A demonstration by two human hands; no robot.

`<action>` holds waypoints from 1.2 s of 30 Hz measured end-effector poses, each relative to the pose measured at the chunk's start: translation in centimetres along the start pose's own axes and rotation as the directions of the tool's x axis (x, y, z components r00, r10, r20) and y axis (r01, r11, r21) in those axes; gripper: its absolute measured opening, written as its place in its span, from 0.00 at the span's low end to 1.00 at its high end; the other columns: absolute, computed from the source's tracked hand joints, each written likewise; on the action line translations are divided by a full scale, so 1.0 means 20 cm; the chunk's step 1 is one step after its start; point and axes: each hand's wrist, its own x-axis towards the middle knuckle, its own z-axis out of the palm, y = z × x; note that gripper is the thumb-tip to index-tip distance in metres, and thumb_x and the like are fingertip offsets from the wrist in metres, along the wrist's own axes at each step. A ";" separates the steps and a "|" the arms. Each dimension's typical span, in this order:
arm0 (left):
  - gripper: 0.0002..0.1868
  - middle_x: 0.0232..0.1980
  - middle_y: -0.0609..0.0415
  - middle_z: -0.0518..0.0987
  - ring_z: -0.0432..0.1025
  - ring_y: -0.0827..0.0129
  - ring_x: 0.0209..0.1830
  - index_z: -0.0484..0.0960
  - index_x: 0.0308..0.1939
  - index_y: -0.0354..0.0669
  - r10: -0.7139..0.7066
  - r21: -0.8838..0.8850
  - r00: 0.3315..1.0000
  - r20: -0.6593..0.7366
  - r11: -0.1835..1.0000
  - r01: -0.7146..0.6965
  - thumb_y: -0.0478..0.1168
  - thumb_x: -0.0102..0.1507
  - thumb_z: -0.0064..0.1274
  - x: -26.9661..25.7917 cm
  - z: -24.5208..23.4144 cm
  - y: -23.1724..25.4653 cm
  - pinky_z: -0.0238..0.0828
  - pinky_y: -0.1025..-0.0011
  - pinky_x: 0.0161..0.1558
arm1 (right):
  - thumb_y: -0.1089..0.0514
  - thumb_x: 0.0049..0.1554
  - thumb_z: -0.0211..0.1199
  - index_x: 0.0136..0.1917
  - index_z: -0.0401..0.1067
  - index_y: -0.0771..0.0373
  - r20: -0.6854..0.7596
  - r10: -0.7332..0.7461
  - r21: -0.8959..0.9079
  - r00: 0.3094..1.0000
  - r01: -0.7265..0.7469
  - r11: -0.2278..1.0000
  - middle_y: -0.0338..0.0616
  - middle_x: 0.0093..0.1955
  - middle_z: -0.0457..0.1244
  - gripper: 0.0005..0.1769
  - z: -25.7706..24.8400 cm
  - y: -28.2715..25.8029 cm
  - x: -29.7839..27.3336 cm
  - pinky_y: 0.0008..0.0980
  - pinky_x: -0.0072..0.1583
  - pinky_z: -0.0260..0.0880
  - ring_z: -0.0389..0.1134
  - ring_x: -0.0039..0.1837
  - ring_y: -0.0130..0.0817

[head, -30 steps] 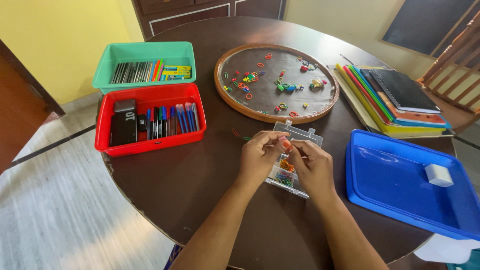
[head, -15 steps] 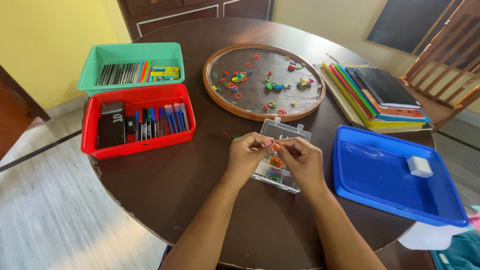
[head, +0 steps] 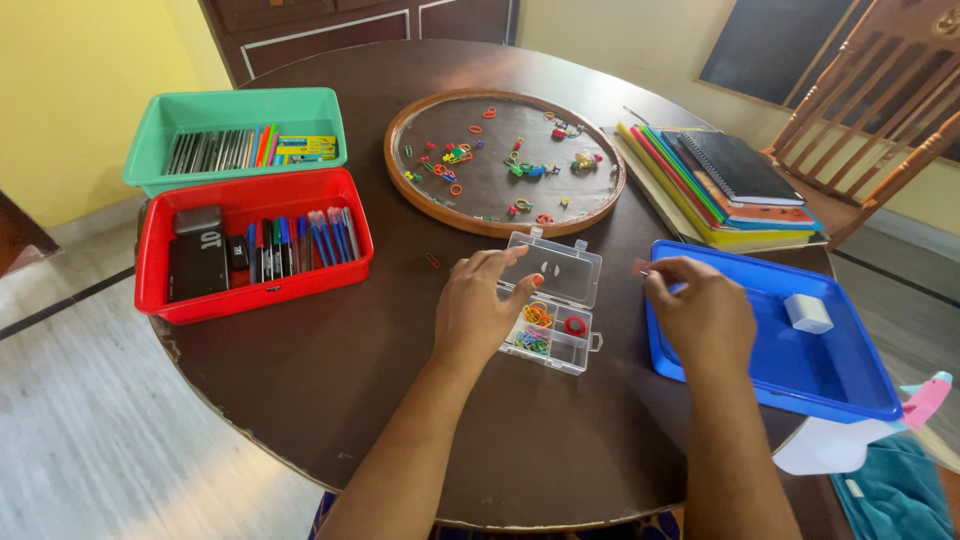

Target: The person organizes stationery items on a round table. They place a power adapter into a red container, then sort colorful rubber bands and paper clips into compartments of a small clear box. The person also picks up a dropped paper clip from the floor and returns it to the box.

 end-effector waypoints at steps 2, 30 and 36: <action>0.23 0.56 0.56 0.80 0.72 0.57 0.55 0.83 0.58 0.53 -0.024 0.029 1.000 0.014 0.999 0.024 0.52 0.60 0.63 0.01 -0.01 0.00 0.71 0.60 0.55 | 0.41 0.59 0.66 0.53 0.84 0.48 -0.027 0.064 -0.105 0.998 -0.066 0.992 0.45 0.47 0.73 0.15 -0.05 0.07 0.03 0.49 0.51 0.72 0.73 0.49 0.47; 0.29 0.67 0.51 0.72 0.64 0.56 0.68 0.73 0.67 0.49 -0.387 0.315 0.921 -0.046 0.869 0.381 0.43 0.61 0.58 0.07 -0.05 -0.42 0.64 0.58 0.64 | 0.46 0.55 0.66 0.49 0.83 0.48 0.239 -0.357 0.116 0.903 0.338 0.934 0.35 0.46 0.71 0.12 0.15 -0.25 -0.28 0.37 0.47 0.72 0.73 0.46 0.34; 0.30 0.71 0.50 0.69 0.59 0.58 0.73 0.74 0.66 0.45 -0.239 0.469 0.968 0.080 0.865 0.175 0.52 0.63 0.59 0.08 0.09 -0.51 0.58 0.54 0.67 | 0.50 0.55 0.68 0.49 0.83 0.53 0.164 -0.381 0.224 0.910 0.342 0.913 0.38 0.44 0.71 0.11 0.16 -0.20 -0.26 0.35 0.45 0.72 0.72 0.42 0.33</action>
